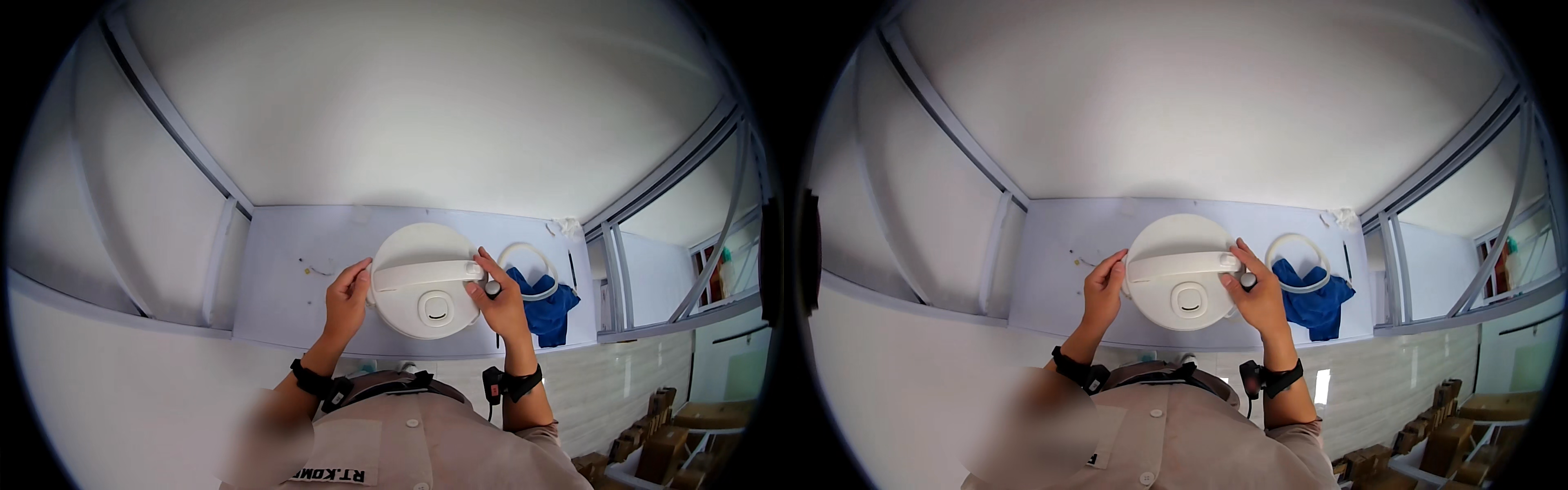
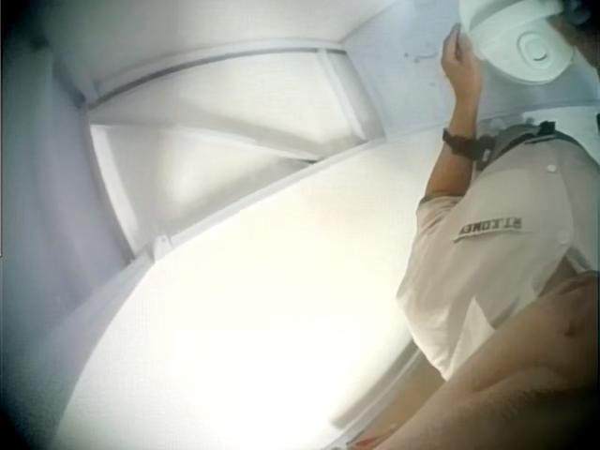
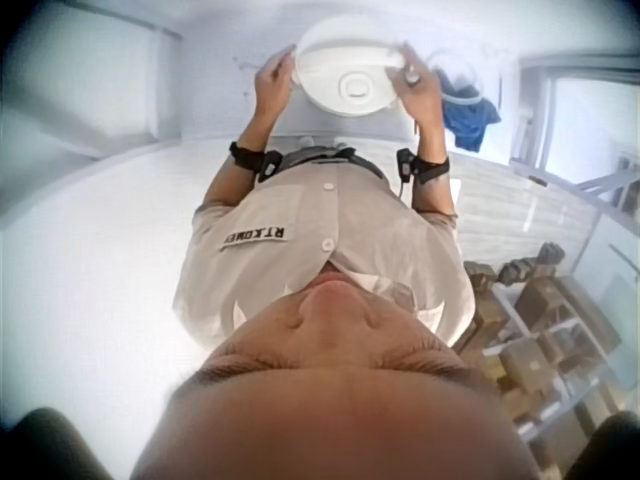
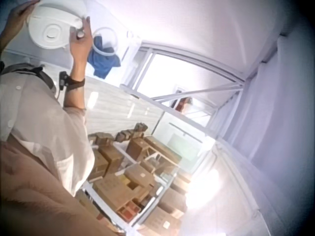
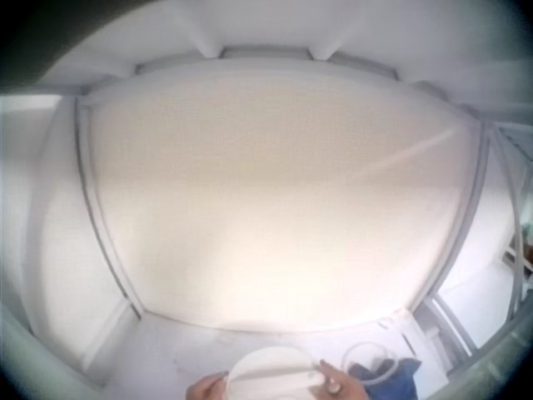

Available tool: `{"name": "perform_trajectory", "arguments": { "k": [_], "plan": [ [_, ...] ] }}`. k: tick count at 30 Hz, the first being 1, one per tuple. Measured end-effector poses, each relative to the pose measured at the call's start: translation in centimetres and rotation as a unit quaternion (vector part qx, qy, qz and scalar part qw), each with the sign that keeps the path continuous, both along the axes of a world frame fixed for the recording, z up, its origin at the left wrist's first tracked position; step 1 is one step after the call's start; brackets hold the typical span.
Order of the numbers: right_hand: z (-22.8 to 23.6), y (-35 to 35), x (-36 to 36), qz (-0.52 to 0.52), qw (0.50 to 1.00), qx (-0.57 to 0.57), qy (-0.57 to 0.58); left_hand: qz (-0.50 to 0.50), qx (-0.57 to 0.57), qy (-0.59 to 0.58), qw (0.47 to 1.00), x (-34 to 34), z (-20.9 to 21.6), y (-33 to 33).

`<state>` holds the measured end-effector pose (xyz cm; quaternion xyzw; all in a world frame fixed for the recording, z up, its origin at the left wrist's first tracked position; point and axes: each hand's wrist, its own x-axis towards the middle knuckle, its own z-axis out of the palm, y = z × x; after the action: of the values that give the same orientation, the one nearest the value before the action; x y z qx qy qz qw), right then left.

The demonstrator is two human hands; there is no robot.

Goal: The person disassembles a white cylindrical appliance on a workbench. They remove the top cover, unscrew the base, detach internal wiring, and wipe the cover with a blue cloth.

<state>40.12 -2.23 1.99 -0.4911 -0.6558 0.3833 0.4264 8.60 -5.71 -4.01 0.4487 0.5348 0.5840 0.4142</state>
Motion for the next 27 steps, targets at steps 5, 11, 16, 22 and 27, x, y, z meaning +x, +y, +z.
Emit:
{"name": "perform_trajectory", "arguments": {
  "k": [5, 11, 16, 22, 27],
  "plan": [
    [0.2, -0.2, -0.2, 0.003, 0.999, -0.032, 0.016, 0.017, 0.007, 0.016, 1.0, 0.7, 0.3, -0.2],
    [-0.4, -0.4, -0.2, -0.002, 0.996, -0.073, 0.051, 0.008, 0.015, 0.003, 1.0, 0.6, 0.6, -0.4],
    [-0.6, 0.0, -0.2, -0.006, 0.995, -0.082, 0.058, -0.033, -0.035, -0.033, 0.998, -0.4, 1.3, 0.1],
    [-0.2, 0.3, -0.1, -0.012, 0.998, -0.06, -0.005, -0.055, -0.045, 0.07, 0.995, -0.8, 2.4, 1.5],
    [0.3, 0.1, -0.1, -0.019, 0.998, -0.059, -0.01, -0.014, 0.087, 0.253, 0.963, 1.8, 4.8, 2.0]
  ]
}}
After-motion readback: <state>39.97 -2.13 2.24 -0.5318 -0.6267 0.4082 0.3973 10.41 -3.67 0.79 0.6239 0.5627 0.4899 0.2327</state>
